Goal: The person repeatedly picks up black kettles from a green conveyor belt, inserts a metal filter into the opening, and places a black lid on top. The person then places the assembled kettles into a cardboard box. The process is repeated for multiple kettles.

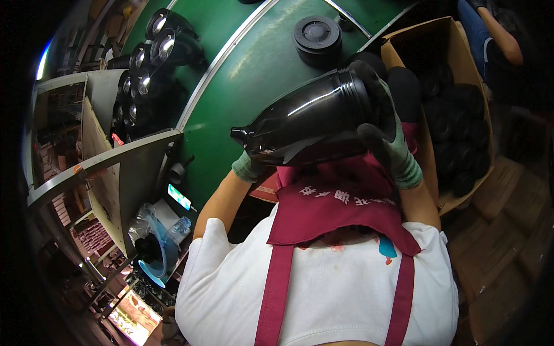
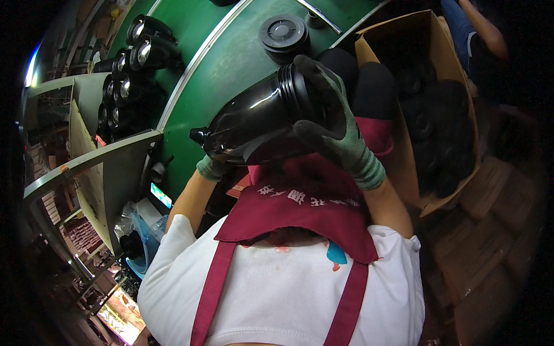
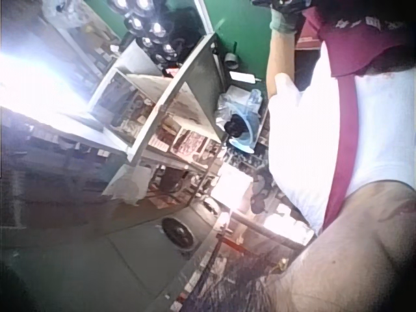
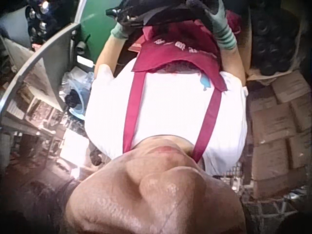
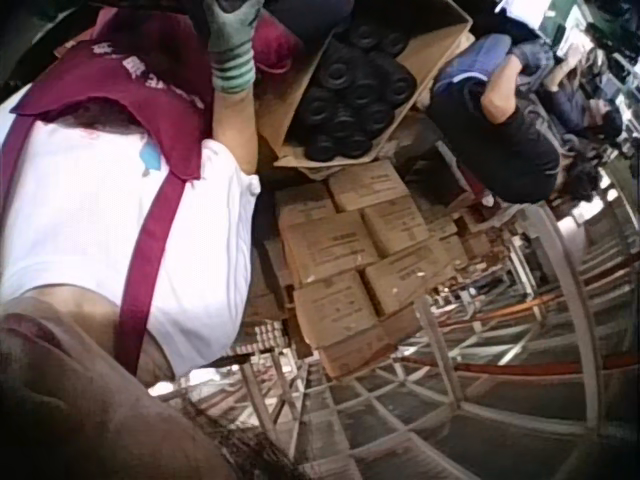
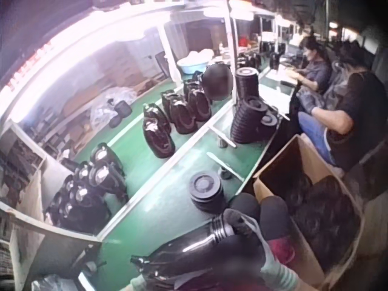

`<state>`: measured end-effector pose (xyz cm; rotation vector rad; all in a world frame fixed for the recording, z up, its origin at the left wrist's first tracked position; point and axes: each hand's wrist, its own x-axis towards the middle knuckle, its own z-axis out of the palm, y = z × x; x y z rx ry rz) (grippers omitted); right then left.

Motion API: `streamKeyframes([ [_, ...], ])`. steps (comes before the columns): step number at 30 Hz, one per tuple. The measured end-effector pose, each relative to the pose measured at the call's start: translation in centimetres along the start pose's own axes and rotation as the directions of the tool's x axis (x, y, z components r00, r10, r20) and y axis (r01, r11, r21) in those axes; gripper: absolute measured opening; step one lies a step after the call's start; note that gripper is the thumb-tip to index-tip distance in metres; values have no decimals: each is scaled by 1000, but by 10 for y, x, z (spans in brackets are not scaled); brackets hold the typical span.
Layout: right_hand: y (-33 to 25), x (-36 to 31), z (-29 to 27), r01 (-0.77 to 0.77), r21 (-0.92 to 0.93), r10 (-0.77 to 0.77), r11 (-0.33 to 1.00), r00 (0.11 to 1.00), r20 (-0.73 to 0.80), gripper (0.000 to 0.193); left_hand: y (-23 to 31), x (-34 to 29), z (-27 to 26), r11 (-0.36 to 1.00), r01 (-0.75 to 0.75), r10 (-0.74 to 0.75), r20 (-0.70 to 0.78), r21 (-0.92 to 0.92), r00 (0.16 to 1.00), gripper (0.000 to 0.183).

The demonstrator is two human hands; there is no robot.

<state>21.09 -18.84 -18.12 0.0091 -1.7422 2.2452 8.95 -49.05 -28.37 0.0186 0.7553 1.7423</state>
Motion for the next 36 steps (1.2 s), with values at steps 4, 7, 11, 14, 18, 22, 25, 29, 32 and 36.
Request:
streamKeyframes([
  [4,5,-9,0,26,-45,-25,999,999,21,85,7,-3,0,1000,15,-15,6,4,1000,51],
  [7,2,-13,0,14,-71,-14,997,1000,2,86,9,-7,-4,1000,19,-19,5,9,1000,50],
  [11,-13,-16,0,-137,79,144,987,985,-90,78,12,-14,-14,1000,16,-16,7,-1,1000,50],
  [14,-24,-15,2,-216,-5,214,976,970,-112,71,14,-16,-19,1000,10,-10,16,1,1000,49],
  [18,-31,-9,10,-130,-70,123,989,988,-97,78,14,-9,-7,999,36,-37,68,11,997,49],
  [22,-35,-5,15,166,-464,-108,870,983,149,91,6,4,23,984,178,-177,37,-30,983,53],
  [25,-34,-6,16,219,-439,-139,871,969,206,100,14,8,42,976,216,-216,16,3,976,53],
  [29,-24,-8,7,-175,-105,176,979,984,3,93,52,6,62,886,-55,127,-127,461,984,49],
  [32,-14,-3,-7,-283,-75,277,956,958,-78,87,79,4,87,555,-243,525,-108,796,844,45],
  [36,-12,5,-27,-52,-294,76,954,995,71,81,93,8,116,-251,-238,614,344,938,710,43],
])
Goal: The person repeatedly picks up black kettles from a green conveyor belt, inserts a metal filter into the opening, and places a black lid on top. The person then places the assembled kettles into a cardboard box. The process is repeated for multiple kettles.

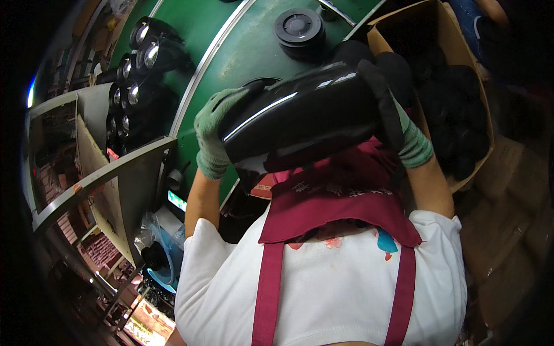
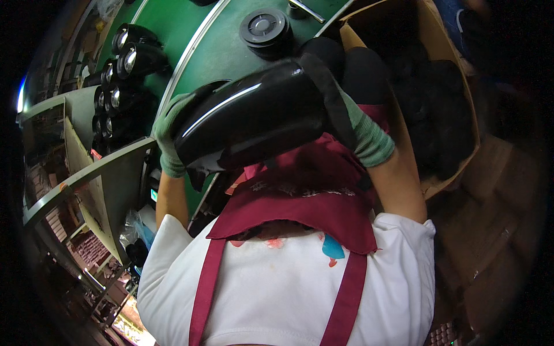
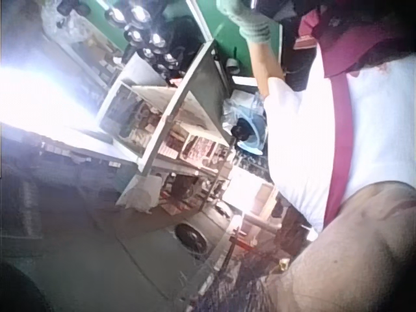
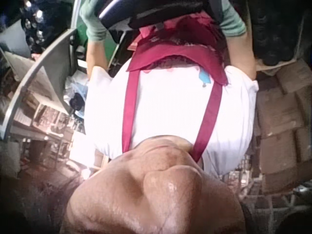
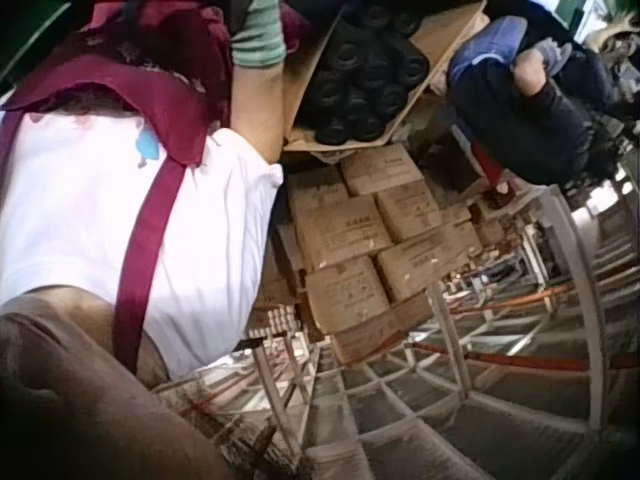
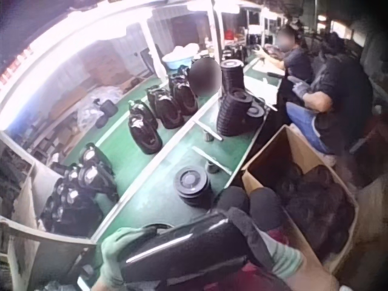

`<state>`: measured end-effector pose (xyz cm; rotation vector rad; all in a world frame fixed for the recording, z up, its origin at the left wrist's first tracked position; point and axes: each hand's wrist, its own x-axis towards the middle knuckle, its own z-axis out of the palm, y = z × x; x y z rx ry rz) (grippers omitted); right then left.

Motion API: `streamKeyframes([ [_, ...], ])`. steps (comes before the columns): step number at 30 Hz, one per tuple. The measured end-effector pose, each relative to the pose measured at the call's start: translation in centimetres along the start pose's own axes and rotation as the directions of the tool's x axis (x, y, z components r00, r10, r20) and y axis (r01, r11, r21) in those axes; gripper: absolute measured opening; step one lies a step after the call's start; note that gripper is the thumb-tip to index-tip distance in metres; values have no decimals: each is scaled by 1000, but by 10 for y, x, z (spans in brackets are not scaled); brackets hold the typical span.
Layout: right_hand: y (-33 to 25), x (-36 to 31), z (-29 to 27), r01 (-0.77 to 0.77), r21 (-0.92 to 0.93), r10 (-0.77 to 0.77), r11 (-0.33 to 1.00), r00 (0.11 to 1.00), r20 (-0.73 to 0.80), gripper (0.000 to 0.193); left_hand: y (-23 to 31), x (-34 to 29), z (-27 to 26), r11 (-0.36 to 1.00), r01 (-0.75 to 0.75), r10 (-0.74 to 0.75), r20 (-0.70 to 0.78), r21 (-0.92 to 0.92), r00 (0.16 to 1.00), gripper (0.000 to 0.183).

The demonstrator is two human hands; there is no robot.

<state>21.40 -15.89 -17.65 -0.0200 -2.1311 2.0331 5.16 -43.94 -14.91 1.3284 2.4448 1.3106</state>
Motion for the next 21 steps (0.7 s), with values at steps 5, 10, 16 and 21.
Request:
streamKeyframes([
  [5,1,-16,4,193,-31,-195,981,975,-102,75,1,-6,20,451,327,-343,177,-831,923,45],
  [10,20,-27,15,139,-197,-174,970,970,-172,69,2,4,13,953,202,-198,41,-227,979,45],
  [16,32,-30,12,235,44,-225,971,960,-167,61,16,10,15,499,470,-472,227,-728,852,44],
  [21,26,-28,5,163,-52,-168,985,978,-124,60,14,14,10,983,-117,94,162,140,982,38],
])
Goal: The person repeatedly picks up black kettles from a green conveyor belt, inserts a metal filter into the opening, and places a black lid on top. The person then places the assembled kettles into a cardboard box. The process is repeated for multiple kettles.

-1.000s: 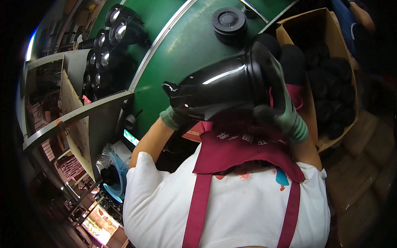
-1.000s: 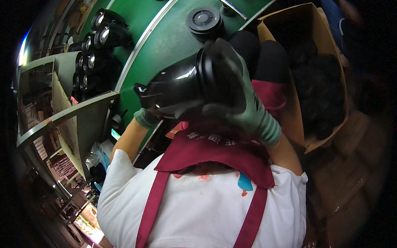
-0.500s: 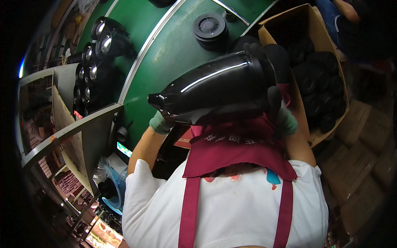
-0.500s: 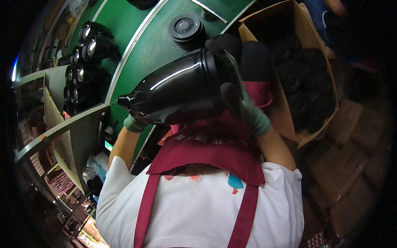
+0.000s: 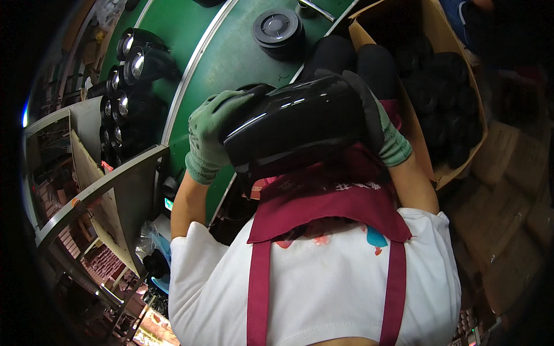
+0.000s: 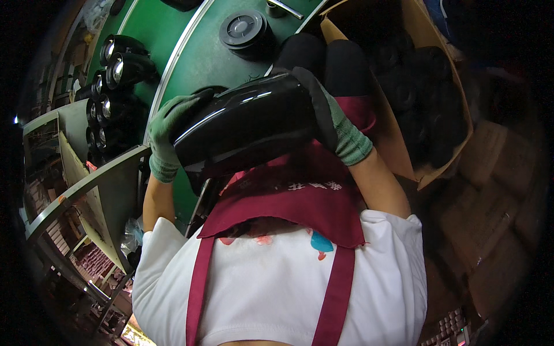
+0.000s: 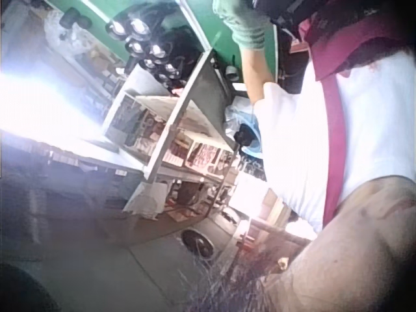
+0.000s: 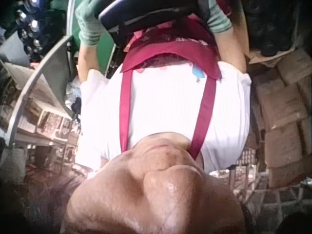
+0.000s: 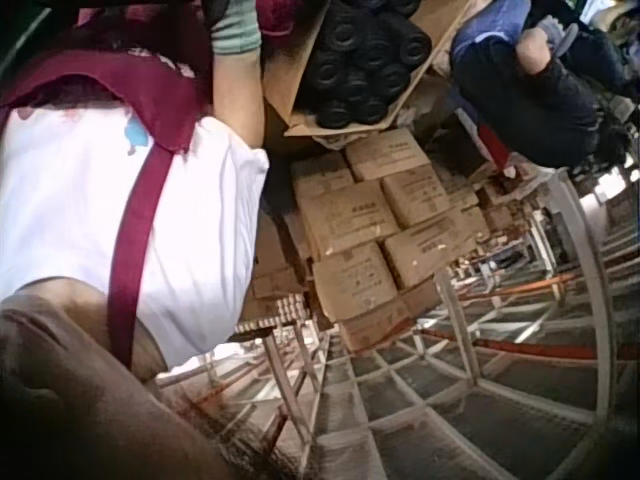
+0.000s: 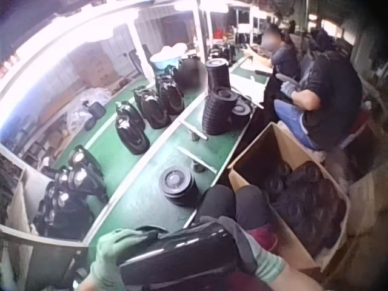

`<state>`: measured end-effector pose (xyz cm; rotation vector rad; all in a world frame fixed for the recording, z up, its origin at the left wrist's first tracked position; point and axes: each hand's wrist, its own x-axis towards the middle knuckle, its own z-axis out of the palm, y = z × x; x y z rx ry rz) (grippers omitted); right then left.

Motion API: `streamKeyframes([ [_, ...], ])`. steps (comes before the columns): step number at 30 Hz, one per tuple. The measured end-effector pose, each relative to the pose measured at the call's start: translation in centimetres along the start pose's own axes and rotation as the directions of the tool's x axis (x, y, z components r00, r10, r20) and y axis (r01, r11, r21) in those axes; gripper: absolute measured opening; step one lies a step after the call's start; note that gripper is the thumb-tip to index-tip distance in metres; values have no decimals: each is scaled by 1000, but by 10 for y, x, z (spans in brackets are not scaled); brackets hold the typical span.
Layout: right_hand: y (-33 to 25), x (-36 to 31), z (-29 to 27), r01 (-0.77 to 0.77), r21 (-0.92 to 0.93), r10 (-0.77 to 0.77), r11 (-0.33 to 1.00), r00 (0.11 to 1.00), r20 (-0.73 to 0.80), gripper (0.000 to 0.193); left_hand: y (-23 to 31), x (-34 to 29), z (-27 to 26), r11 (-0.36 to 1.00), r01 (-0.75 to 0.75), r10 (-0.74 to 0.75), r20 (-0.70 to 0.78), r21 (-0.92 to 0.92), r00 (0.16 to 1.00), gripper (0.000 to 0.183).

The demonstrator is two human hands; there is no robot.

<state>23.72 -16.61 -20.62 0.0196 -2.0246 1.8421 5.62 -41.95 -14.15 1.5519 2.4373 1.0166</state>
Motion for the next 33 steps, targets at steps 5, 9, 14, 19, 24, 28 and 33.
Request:
streamKeyframes([
  [5,-3,-15,4,62,1,-62,998,995,-83,59,5,-2,13,453,425,-464,199,-784,863,44],
  [9,9,-22,4,-42,-184,34,982,998,-51,59,16,13,0,972,99,-79,96,-215,992,50],
  [14,8,-7,-7,-133,-66,139,989,986,97,56,-1,20,-13,998,-9,26,265,-66,964,46],
  [19,-24,-5,-1,73,-99,-89,992,982,-169,52,-15,-7,38,438,455,-365,309,-775,878,49],
  [24,-6,-9,6,-204,158,229,966,960,-160,52,-11,4,20,859,243,-202,137,-451,970,47],
  [28,22,-4,-8,-402,314,405,860,912,57,49,-10,19,2,966,80,-40,164,-246,986,48],
  [33,15,-1,-14,-39,-79,28,996,990,-142,50,-13,5,35,469,358,-331,216,-807,919,46],
])
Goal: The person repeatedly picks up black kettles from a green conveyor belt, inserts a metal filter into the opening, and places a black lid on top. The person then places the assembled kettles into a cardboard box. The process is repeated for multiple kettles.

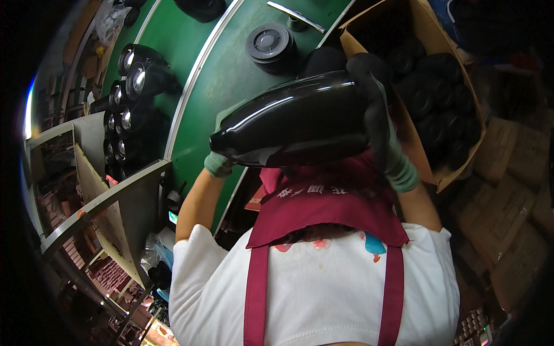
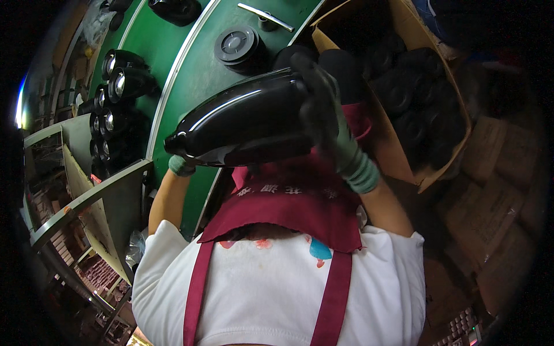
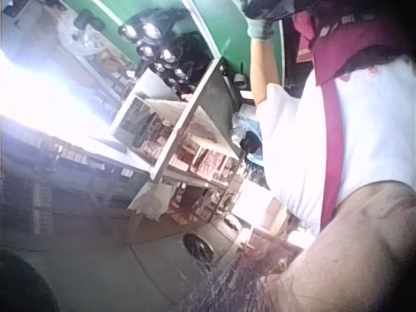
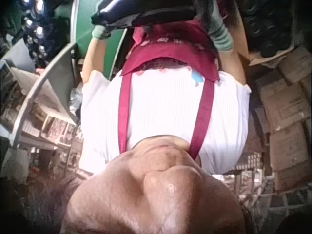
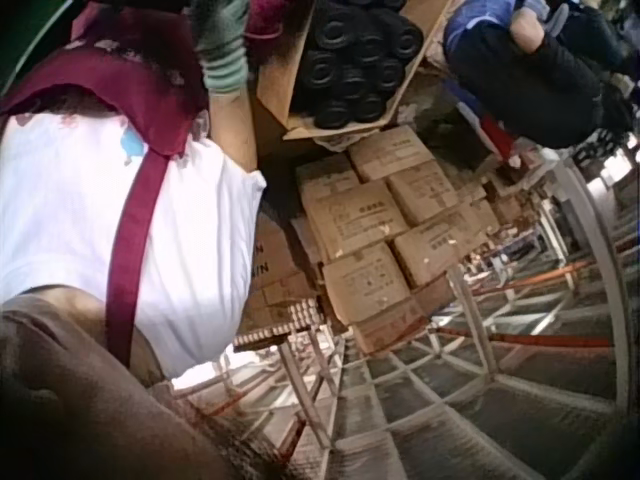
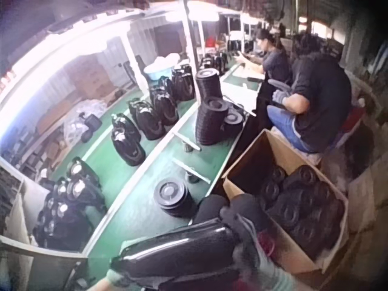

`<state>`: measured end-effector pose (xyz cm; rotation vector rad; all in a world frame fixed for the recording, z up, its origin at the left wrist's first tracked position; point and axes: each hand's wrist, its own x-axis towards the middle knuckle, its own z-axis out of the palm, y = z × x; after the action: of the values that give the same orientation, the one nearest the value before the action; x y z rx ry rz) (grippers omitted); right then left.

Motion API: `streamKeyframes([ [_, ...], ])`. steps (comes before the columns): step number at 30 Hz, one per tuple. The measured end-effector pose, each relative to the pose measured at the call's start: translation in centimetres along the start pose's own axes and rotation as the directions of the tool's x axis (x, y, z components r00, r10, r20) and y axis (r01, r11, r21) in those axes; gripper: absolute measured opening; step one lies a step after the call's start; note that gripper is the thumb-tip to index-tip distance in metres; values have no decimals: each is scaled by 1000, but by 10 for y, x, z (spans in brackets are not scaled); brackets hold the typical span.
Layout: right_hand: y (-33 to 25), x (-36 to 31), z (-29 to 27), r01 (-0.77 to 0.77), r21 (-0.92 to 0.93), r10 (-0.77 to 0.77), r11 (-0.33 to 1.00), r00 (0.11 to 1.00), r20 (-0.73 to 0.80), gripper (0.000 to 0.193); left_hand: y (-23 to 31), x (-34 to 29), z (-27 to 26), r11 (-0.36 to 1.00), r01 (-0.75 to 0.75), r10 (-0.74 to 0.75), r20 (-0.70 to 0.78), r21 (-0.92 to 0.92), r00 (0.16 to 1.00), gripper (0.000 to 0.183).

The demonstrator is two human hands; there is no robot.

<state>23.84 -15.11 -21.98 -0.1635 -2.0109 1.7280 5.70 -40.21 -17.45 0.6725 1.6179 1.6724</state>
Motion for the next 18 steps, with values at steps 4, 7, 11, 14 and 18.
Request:
streamKeyframes([
  [4,-5,-27,7,191,-356,-247,915,962,-119,57,0,4,1,988,1,-5,26,153,1000,47],
  [7,17,-50,10,-1,-455,-70,890,988,-138,59,29,15,-1,824,-179,139,116,538,984,48],
  [11,57,-61,4,-318,229,327,920,945,-2,56,58,24,24,763,-154,68,159,628,985,54],
  [14,64,-58,-6,-370,428,413,825,911,-8,56,69,18,51,891,-178,150,100,418,984,81],
  [18,55,-47,-18,-380,465,454,800,889,-54,57,74,2,79,600,-521,578,122,607,807,79],
])
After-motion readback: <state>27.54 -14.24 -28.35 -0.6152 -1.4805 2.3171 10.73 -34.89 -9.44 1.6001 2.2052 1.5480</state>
